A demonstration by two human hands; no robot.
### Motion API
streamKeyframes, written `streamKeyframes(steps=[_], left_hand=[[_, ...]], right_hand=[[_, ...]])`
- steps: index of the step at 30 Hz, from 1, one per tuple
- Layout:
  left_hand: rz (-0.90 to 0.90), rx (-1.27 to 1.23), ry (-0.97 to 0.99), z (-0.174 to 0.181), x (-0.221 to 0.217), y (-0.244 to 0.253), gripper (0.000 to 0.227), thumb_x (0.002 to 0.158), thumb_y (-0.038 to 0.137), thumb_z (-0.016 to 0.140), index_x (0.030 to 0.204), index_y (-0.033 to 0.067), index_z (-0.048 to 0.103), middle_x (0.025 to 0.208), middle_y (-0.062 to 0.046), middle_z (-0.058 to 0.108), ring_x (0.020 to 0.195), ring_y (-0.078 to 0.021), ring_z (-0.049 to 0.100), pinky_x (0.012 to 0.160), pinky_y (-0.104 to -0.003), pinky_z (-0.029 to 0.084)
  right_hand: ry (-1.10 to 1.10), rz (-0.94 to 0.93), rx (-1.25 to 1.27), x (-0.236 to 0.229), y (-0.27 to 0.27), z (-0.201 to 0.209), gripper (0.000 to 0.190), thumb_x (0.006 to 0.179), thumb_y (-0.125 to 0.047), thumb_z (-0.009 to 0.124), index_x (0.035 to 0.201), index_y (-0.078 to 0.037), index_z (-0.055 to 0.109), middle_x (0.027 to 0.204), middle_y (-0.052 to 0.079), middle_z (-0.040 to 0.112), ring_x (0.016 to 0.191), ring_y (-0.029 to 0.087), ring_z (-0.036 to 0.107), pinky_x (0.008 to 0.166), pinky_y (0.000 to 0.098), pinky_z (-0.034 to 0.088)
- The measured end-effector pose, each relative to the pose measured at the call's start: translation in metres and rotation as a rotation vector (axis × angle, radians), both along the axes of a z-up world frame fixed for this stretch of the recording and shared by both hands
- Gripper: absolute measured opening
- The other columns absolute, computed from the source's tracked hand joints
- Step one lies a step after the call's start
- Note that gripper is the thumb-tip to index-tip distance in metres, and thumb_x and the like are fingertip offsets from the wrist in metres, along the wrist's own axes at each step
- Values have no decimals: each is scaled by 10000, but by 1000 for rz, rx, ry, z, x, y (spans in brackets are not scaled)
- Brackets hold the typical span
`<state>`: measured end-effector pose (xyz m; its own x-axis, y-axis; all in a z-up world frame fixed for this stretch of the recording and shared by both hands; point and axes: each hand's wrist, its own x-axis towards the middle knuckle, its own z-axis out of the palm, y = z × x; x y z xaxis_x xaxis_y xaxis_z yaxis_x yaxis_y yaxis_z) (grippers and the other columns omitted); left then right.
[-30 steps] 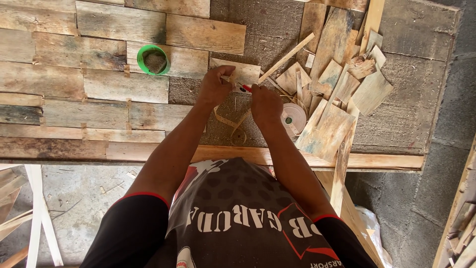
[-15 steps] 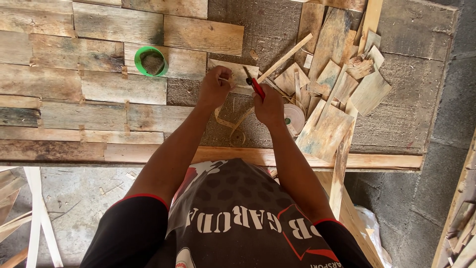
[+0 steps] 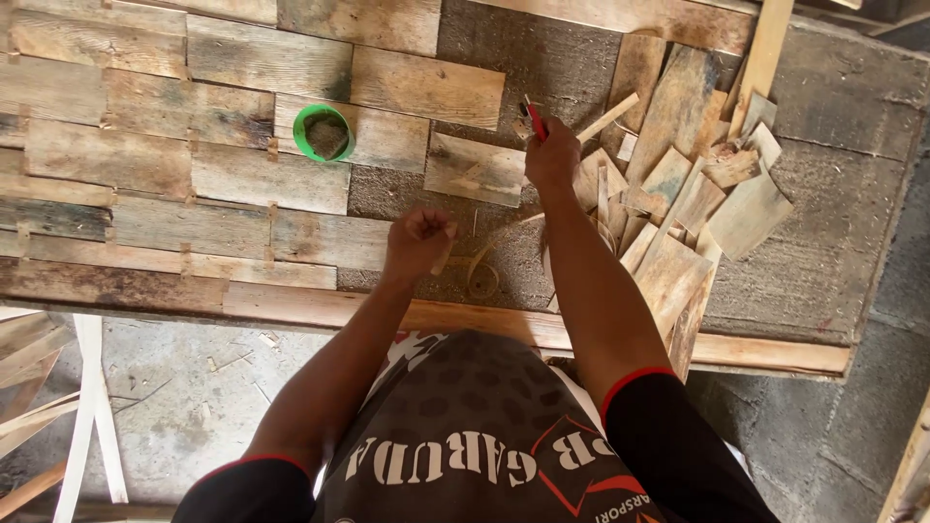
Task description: The recorder is applying a thin wood veneer edge strip to a wooden panel using an adhesive tape and trimming it with a utility knife.
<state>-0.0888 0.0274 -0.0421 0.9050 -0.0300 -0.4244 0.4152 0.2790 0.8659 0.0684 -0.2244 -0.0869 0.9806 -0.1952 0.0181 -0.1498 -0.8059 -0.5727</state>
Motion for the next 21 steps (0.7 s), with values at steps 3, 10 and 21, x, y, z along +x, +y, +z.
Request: streamKeyframes(steps=[3,10,21], left_hand=[[55,-65,68,-7,-15,9,133,919,-41,718,1037,13,689,877,-45,701,727,-85,639,615,-222,532],[113,-83,106,15,-12,9,176,900,-32,727,1064,24,693,902,-31,707,716,-78,621,597,-214,507],[178,12,83,-20,2,-10,222,913,-15,755,1127,-14,695,1015,-89,745,889,-132,710,775,-245,619]], right_hand=[[159,-46,23,13,8,16,246,881,-150,730,1122,-101,727,980,190,728,914,397,690,823,522,533],[210,-66,86,15,25,39,297,861,-286,787,1096,-115,728,908,158,729,819,360,702,765,505,542],[108,306,106,-30,22,12,161,903,-202,802,974,-61,768,859,170,676,733,321,674,687,465,528]])
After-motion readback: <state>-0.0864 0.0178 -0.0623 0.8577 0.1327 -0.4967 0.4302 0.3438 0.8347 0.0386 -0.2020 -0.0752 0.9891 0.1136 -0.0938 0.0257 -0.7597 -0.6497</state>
